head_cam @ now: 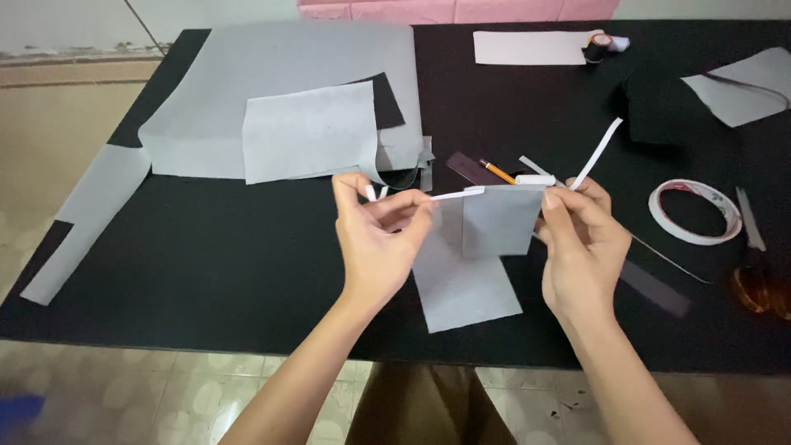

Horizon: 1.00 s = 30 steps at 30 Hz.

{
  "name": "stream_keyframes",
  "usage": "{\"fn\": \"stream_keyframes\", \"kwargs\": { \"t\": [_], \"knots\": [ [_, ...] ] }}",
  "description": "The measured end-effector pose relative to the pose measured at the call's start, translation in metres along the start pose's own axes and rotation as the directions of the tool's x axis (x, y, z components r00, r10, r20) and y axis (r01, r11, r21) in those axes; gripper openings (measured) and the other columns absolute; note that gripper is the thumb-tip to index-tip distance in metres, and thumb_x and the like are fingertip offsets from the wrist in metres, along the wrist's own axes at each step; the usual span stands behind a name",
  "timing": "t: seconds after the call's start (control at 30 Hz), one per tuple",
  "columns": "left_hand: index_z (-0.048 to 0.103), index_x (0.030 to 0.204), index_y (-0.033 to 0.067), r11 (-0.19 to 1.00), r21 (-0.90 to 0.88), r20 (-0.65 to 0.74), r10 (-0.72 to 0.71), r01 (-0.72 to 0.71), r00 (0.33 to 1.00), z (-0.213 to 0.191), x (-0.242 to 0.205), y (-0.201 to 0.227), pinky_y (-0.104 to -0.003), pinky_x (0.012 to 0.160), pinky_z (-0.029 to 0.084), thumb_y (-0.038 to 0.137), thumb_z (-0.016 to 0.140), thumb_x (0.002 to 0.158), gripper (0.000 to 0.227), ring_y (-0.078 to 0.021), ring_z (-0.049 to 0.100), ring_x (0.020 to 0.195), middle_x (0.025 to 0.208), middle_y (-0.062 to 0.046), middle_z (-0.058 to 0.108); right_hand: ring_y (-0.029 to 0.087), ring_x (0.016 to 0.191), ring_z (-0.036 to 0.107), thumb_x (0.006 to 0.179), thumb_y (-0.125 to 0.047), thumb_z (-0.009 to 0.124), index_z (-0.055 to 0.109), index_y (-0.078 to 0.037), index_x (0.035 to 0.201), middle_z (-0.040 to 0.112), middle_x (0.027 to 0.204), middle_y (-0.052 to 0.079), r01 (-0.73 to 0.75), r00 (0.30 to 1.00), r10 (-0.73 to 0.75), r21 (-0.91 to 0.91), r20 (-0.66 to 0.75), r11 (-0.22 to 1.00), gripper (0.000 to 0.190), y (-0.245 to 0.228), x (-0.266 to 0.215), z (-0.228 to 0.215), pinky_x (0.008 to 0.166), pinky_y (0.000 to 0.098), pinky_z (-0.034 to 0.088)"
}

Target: Measuring and marking leather material with a ruler and pencil, followed by applying double-sided tape to the edges of the pieces.

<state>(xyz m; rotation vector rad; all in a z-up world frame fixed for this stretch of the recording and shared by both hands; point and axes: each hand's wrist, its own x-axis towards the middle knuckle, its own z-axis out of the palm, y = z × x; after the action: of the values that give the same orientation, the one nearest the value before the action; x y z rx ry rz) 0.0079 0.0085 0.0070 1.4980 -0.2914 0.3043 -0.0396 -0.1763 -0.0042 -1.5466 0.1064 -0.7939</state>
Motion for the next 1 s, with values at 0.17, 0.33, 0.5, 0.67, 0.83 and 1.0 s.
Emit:
{"fn": "stream_keyframes", "kwargs": {
  "t": [0.17,0.33,0.5,0.67,0.83,1.0],
  "knots": [
    [0.025,0.105,0.013,0.995,0.088,-0.03,0.04,-0.037,0.999,-0.027,0.011,0.004,-0.024,0.063,0.061,-0.003,0.076,0.081,0.058,-0.0131,0.069,0.062,0.076,-0.013,0.078,0.022,0.114,0.045,0.104,-0.002,0.058,0.065,0.003,0.118,0.04,0.123,0.011,-0.152,0.988,0.155,0.102,-0.026,0.983,0.016,-0.007,0.004,-0.003,0.087,0.0452,0.054],
    [0.027,0.108,0.0089,0.938,0.337,0.066,0.067,-0.086,0.996,-0.092,0.02,0.015,-0.03,0.061,0.061,-0.001,0.079,0.081,0.059,-0.0193,0.072,0.06,0.073,-0.016,0.077,0.02,0.112,0.046,0.104,-0.005,0.058,0.064,0.003,0.118,0.041,0.123,0.009,-0.232,0.972,0.234,0.118,-0.006,0.966,0.017,-0.005,0.007,-0.002,0.079,0.0435,0.056],
    [0.029,0.118,0.0097,0.749,0.653,0.261,-0.357,0.108,0.897,-0.131,0.034,0.047,-0.036,0.07,0.057,0.002,0.075,0.077,0.062,-0.0268,0.073,0.063,0.076,-0.014,0.079,0.021,0.102,0.057,0.1,-0.005,0.059,0.066,0.006,0.112,0.048,0.107,0.006,-0.449,0.883,0.382,0.258,0.271,0.855,0.018,0.002,0.008,-0.007,0.069,0.0402,0.056],
    [0.032,0.122,0.0127,0.659,0.747,0.311,-0.464,0.089,0.829,-0.143,0.054,0.026,-0.035,0.069,0.056,0.007,0.075,0.078,0.062,-0.0241,0.073,0.066,0.079,-0.011,0.079,0.023,0.095,0.062,0.095,-0.003,0.065,0.068,0.01,0.109,0.059,0.099,0.011,-0.539,0.809,0.449,0.175,0.378,0.824,0.02,-0.006,0.002,-0.003,0.061,0.0368,0.055],
    [0.032,0.122,0.0145,0.575,0.817,0.359,-0.45,-0.042,0.817,-0.142,0.06,0.011,-0.036,0.069,0.054,0.009,0.069,0.08,0.057,-0.0251,0.073,0.067,0.077,-0.008,0.078,0.015,0.104,0.055,0.095,-0.005,0.069,0.07,0.008,0.115,0.057,0.103,0.008,-0.508,0.828,0.461,0.077,0.319,0.858,0.023,-0.004,0.0,0.003,0.076,0.0353,0.055],
    [0.031,0.128,0.0125,0.59,0.807,0.325,-0.449,0.003,0.832,-0.143,0.057,0.02,-0.04,0.079,0.057,0.009,0.073,0.081,0.063,-0.0303,0.076,0.085,0.097,-0.015,0.08,0.02,0.109,0.054,0.094,-0.007,0.072,0.075,0.002,0.106,0.054,0.119,0.013,-0.236,0.928,0.281,-0.197,0.244,0.952,0.015,0.022,0.002,0.005,0.082,0.0365,0.056]
  ]
}}
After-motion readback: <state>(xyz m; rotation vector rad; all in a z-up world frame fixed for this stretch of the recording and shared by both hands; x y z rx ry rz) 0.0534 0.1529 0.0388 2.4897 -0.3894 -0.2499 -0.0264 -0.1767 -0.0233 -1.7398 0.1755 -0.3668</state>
